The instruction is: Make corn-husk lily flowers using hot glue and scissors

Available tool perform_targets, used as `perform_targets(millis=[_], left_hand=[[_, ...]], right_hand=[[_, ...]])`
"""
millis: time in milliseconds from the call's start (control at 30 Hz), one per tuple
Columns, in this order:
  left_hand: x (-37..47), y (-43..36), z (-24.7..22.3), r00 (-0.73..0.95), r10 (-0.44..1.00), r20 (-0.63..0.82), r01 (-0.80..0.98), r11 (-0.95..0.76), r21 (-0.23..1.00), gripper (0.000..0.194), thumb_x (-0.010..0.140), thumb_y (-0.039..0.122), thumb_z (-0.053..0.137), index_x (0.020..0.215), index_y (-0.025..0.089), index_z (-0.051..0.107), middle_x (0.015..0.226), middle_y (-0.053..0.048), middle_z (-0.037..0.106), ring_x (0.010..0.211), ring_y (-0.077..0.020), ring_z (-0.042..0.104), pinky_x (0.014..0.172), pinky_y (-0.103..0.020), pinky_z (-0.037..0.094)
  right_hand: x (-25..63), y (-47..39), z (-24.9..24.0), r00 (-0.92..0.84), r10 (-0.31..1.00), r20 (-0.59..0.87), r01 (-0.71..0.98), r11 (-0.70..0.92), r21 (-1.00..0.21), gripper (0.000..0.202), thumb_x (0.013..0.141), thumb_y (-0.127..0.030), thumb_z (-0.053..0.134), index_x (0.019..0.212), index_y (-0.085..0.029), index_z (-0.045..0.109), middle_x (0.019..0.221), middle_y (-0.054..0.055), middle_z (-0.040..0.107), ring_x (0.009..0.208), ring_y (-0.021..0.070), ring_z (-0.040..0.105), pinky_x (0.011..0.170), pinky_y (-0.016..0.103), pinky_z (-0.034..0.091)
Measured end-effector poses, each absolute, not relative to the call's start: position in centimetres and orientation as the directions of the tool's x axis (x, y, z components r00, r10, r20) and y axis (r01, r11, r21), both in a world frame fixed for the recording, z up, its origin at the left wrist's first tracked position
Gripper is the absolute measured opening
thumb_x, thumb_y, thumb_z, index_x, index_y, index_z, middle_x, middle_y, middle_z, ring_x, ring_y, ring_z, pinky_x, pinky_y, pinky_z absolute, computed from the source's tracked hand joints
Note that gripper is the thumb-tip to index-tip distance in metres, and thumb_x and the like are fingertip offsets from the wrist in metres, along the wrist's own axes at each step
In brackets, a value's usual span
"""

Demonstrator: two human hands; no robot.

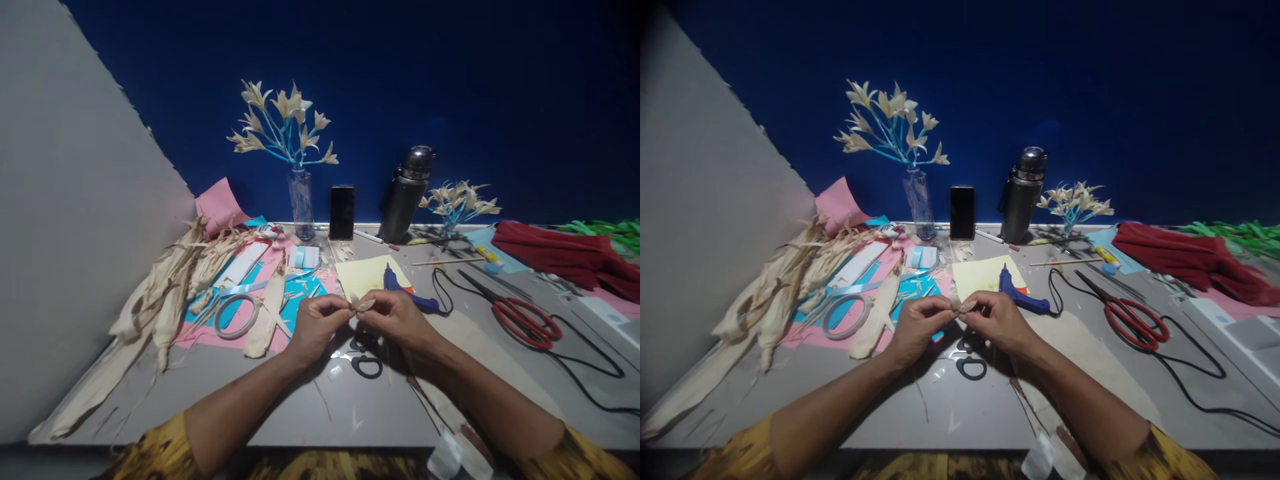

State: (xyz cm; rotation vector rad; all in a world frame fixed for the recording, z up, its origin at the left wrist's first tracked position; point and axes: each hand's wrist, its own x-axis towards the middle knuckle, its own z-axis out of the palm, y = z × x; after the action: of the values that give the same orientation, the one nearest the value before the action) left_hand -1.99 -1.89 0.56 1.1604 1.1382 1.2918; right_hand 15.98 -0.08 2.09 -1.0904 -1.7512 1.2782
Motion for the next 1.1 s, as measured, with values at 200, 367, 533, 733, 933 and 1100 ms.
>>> perform_targets(millis=[200, 367, 533, 733, 933, 1100], left_hand=[[-2.07, -1.99, 0.63, -0.023, 0.999, 0.04, -0.052, -0.041, 0.998, 0.01, 0.067, 0.024, 0.078, 0.061, 0.017, 0.074, 0.063, -0.002, 0.067, 0.06, -0.0135, 0.054, 0.061, -0.027, 0.044], [-2.12, -2.18, 0.51, -0.017, 0.998, 0.062, -0.011, -0.062, 0.998, 0.011, 0.074, 0.028, 0.075, 0.068, 0.018, 0.075, 0.066, -0.003, 0.068, 0.063, -0.0142, 0.056, 0.063, -0.026, 0.045], [-2.27, -2.24, 0.68, 0.007, 0.997, 0.079, 0.019, -0.079, 0.997, 0.012, 0.076, 0.026, 0.072, 0.068, 0.018, 0.072, 0.066, -0.002, 0.066, 0.064, -0.014, 0.055, 0.064, -0.025, 0.043], [-2.34, -2.04, 0.72, 0.055, 0.997, 0.053, -0.01, -0.053, 0.999, 0.012, 0.074, 0.026, 0.074, 0.068, 0.017, 0.072, 0.065, -0.002, 0.065, 0.064, -0.0134, 0.053, 0.064, -0.026, 0.042], [-1.9, -2.26, 1.13, 0.069, 0.997, -0.04, -0.126, 0.049, 0.991, 0.015, 0.068, 0.028, 0.079, 0.064, 0.016, 0.071, 0.06, -0.002, 0.063, 0.057, -0.0122, 0.053, 0.057, -0.025, 0.042], [-1.82, -2.34, 1.19, 0.05, 0.997, -0.064, -0.171, 0.072, 0.983, 0.016, 0.062, 0.027, 0.082, 0.06, 0.016, 0.071, 0.056, -0.001, 0.062, 0.054, -0.0118, 0.053, 0.055, -0.025, 0.043]], right_hand=[[16.1, -0.15, 2.11, -0.42, 0.907, 0.015, 0.168, 0.095, -0.981, 0.021, 0.078, -0.036, 0.07, 0.079, -0.016, 0.074, 0.071, 0.003, 0.068, 0.067, 0.0172, 0.059, 0.064, 0.029, 0.044], [16.07, -0.39, 2.44, -0.437, 0.9, -0.008, 0.118, 0.048, -0.992, 0.026, 0.079, -0.039, 0.071, 0.085, -0.015, 0.077, 0.08, 0.006, 0.072, 0.077, 0.0206, 0.063, 0.068, 0.031, 0.048], [15.92, -0.41, 2.36, -0.426, 0.905, 0.0, 0.169, 0.079, -0.982, 0.025, 0.081, -0.04, 0.069, 0.079, -0.016, 0.075, 0.072, 0.003, 0.068, 0.068, 0.0174, 0.06, 0.063, 0.029, 0.045], [15.76, -0.29, 1.78, -0.382, 0.92, 0.087, 0.237, 0.188, -0.953, 0.023, 0.083, -0.038, 0.067, 0.074, -0.017, 0.069, 0.069, 0.002, 0.065, 0.064, 0.0156, 0.057, 0.058, 0.026, 0.044], [15.71, -0.29, 1.82, -0.354, 0.922, 0.154, 0.291, 0.265, -0.919, 0.013, 0.082, -0.031, 0.064, 0.076, -0.019, 0.067, 0.073, 0.002, 0.067, 0.068, 0.0168, 0.06, 0.063, 0.027, 0.046], [15.8, -0.43, 1.96, -0.354, 0.924, 0.147, 0.288, 0.258, -0.922, 0.009, 0.079, -0.027, 0.064, 0.076, -0.019, 0.067, 0.072, 0.001, 0.067, 0.067, 0.0172, 0.061, 0.062, 0.027, 0.047]])
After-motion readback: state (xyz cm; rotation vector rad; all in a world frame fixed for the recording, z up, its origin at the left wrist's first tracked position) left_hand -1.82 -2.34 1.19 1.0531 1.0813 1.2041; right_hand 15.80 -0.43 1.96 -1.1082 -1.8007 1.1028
